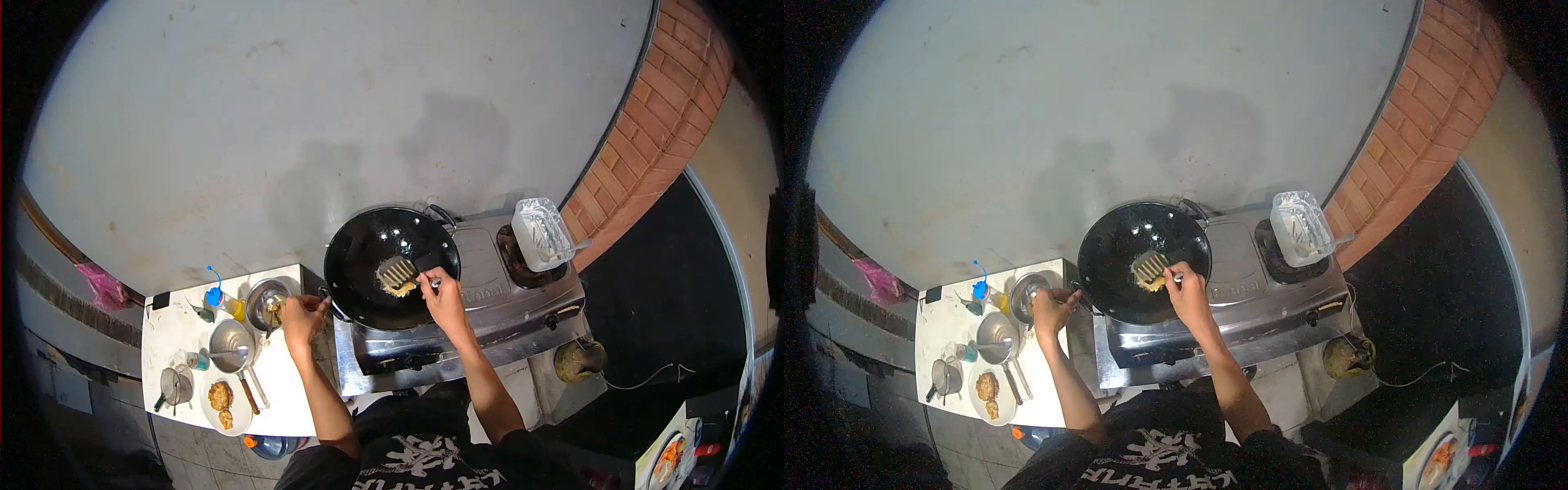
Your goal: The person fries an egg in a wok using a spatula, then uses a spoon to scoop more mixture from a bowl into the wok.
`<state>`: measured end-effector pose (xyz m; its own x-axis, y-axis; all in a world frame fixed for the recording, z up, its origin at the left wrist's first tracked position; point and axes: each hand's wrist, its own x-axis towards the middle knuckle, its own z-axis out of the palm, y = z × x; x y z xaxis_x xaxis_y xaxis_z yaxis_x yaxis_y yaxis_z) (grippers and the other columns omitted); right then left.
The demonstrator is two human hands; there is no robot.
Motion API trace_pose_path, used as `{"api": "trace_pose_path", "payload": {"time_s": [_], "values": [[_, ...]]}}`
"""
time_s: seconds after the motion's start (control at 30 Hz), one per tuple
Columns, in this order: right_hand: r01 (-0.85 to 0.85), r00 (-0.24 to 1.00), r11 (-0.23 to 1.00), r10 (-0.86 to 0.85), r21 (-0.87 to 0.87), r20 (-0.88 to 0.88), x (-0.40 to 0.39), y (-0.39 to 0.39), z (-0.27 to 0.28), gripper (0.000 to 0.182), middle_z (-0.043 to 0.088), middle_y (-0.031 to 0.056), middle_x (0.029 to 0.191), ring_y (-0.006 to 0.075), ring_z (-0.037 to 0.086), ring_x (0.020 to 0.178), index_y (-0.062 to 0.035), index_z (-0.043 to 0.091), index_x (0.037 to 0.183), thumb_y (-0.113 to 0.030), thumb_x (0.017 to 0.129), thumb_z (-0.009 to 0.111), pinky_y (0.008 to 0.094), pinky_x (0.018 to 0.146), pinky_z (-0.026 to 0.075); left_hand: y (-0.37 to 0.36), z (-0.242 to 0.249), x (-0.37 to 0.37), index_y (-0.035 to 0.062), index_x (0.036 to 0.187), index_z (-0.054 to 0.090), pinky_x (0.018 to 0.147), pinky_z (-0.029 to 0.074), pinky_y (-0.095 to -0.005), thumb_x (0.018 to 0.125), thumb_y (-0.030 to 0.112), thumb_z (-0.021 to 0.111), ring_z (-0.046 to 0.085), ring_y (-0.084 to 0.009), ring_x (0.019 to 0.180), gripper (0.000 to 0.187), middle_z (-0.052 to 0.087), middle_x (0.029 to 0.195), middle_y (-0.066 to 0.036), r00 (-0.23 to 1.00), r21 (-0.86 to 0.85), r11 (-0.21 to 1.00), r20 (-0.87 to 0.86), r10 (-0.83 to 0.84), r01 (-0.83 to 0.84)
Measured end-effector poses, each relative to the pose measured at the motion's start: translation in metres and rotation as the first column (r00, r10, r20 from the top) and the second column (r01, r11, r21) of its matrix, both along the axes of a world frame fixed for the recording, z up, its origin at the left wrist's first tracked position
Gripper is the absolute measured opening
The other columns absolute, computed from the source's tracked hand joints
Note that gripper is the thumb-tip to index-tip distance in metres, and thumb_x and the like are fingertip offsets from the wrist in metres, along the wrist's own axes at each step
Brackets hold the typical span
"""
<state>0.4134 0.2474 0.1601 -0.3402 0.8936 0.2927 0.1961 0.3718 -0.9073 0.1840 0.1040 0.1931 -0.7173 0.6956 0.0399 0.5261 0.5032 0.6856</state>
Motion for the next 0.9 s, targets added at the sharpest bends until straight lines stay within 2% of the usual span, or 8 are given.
{"api": "trace_pose_path", "payload": {"time_s": [0.13,0.2,0.33,0.4,0.43,0.5,0.7,0.9], "values": [[0.008,1.0,0.996,-0.006,0.091,-0.027,0.0,-0.006,-0.002,0.013,0.064,0.0211,0.074,0.0317,0.064,0.059,0.005,0.057,0.086,-0.007,0.089,0.06,0.0371,0.052,0.045,-0.002,-0.004,-0.001,-0.0058,0.083,0.071,0.061,0.051,-0.0298,0.075,0.022,0.077,0.065,-0.0176,0.058,0.029,0.068,0.068,-0.014,1.0,-0.022,1.0,-0.017,-0.008,0.008],[0.012,0.999,0.993,-0.006,0.121,-0.049,-0.001,-0.004,0.0,0.013,0.063,0.0207,0.071,0.0319,0.064,0.06,0.0048,0.057,0.085,-0.007,0.089,0.06,0.0371,0.053,0.045,0.0,0.001,0.003,-0.0051,0.082,0.07,0.064,0.052,-0.0331,0.072,0.019,0.078,0.068,-0.0257,0.064,0.027,0.068,0.072,-0.018,0.999,0.008,0.999,0.003,0.04,-0.04],[0.01,1.0,0.999,-0.009,0.047,-0.011,-0.001,-0.001,0.002,0.013,0.063,0.0206,0.069,0.0316,0.064,0.061,0.0048,0.057,0.085,-0.008,0.089,0.06,0.0365,0.054,0.046,-0.001,0.005,0.007,-0.0055,0.082,0.07,0.064,0.052,-0.033,0.072,0.019,0.078,0.068,-0.0261,0.065,0.028,0.068,0.072,-0.018,0.999,0.013,0.999,-0.009,0.037,-0.037],[0.003,0.998,1.0,-0.004,0.015,0.058,0.0,0.005,-0.001,0.017,0.063,0.0109,0.07,0.0141,0.062,0.056,0.0037,0.06,0.086,-0.012,0.092,0.058,0.0279,0.051,0.047,-0.002,0.001,0.006,-0.003,0.084,0.072,0.064,0.051,-0.0311,0.075,0.023,0.076,0.067,-0.0197,0.062,0.028,0.069,0.071,-0.015,0.998,0.02,1.0,-0.058,0.014,-0.013],[0.006,0.998,1.0,-0.007,0.013,0.057,0.001,0.005,0.0,0.017,0.063,0.0109,0.07,0.0141,0.062,0.056,0.0037,0.06,0.086,-0.012,0.092,0.058,0.0279,0.051,0.047,-0.003,0.0,0.006,-0.003,0.084,0.072,0.064,0.051,-0.0311,0.075,0.023,0.076,0.067,-0.0197,0.062,0.028,0.069,0.071,-0.015,0.998,0.018,1.0,-0.059,0.011,-0.01],[-0.031,0.999,0.992,0.029,-0.124,-0.015,0.0,0.008,0.004,0.017,0.063,0.0083,0.07,0.0114,0.06,0.053,0.0042,0.059,0.087,-0.012,0.093,0.057,0.0254,0.047,0.047,-0.001,0.001,0.005,-0.003,0.082,0.071,0.064,0.051,-0.0304,0.076,0.022,0.076,0.068,-0.0196,0.062,0.026,0.069,0.07,-0.015,0.999,-0.003,1.0,-0.029,0.027,-0.027],[-0.029,0.979,0.992,0.004,-0.121,-0.204,0.001,0.009,0.012,0.016,0.063,0.0072,0.072,0.01,0.059,0.054,0.005,0.058,0.088,-0.01,0.093,0.056,0.0235,0.046,0.047,-0.001,0.0,0.006,-0.0055,0.084,0.07,0.062,0.051,-0.029,0.077,0.02,0.076,0.069,-0.0195,0.063,0.027,0.069,0.069,-0.014,0.999,0.033,0.999,0.012,0.033,-0.034],[-0.069,0.99,0.994,0.057,-0.09,-0.128,0.01,0.015,0.02,0.016,0.062,0.0061,0.072,0.009,0.058,0.054,0.0045,0.058,0.088,-0.011,0.094,0.056,0.0229,0.046,0.046,-0.002,-0.003,0.004,-0.0071,0.086,0.07,0.063,0.052,-0.0294,0.076,0.019,0.076,0.069,-0.0198,0.064,0.028,0.07,0.072,-0.015,1.0,0.021,1.0,-0.024,0.019,-0.018]]}}
